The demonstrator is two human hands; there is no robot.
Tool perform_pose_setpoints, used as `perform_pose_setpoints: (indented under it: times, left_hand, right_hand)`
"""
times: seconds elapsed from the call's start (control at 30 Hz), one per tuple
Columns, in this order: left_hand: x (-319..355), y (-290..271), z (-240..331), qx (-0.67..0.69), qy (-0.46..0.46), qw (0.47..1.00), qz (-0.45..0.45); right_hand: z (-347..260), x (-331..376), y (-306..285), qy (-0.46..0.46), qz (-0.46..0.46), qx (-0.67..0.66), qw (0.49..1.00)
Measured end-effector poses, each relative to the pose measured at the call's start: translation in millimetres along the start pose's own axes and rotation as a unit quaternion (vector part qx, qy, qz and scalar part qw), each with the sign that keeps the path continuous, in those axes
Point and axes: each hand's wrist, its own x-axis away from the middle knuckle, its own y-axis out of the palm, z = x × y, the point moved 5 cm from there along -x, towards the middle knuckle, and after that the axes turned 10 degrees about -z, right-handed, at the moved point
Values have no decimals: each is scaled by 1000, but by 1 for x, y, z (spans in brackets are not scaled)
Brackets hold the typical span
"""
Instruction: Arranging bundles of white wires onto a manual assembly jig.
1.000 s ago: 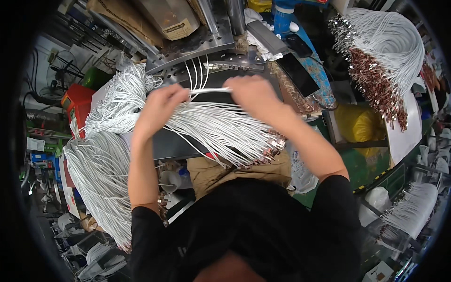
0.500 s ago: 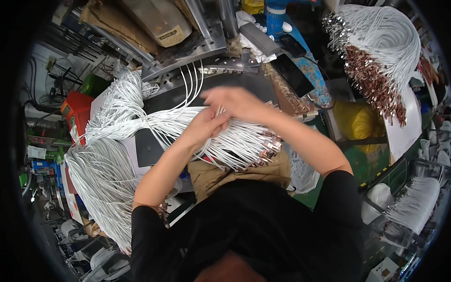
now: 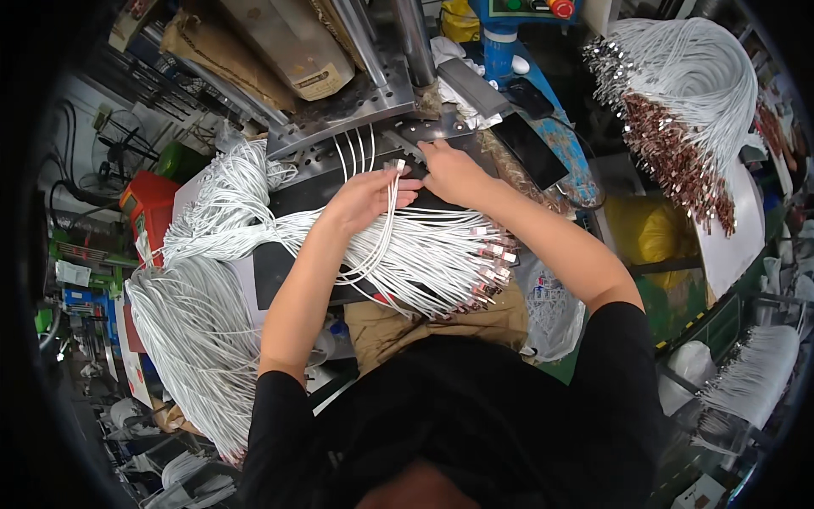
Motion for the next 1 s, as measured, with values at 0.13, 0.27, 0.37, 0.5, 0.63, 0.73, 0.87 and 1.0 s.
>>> perform_pose_setpoints:
  times: [0.13, 0.27, 0.37, 0.5, 0.63, 0.73, 0.87, 1.0]
  left_hand:
    - [-5, -10, -19, -119, -4, 993, 14]
    - [-8, -3, -18, -158, -16, 986, 57]
    - [-15, -3, -19, -191, -11, 981, 35]
    - [-22, 1, -20, -216, -4, 976, 32]
    - [-24, -1, -18, -196, -30, 980, 29]
    - [-24, 3, -17, -176, -36, 983, 37]
    - [-23, 1, -14, -156, -21, 986, 51]
    - [-19, -16, -17, -162, -29, 985, 45]
  right_hand:
    - [25, -7, 11, 122, -56, -320, 938]
    - [31, 5, 25, 315, -113, -574, 747]
    - [28, 8, 27, 317, -80, -598, 731]
    - [26, 7, 25, 276, -85, -600, 746]
    - [30, 7, 33, 277, -103, -560, 774]
    - [25, 7, 31, 248, -92, -481, 836]
    - [31, 5, 28, 217, -90, -440, 867]
    - [42, 5, 20, 260, -136, -506, 811]
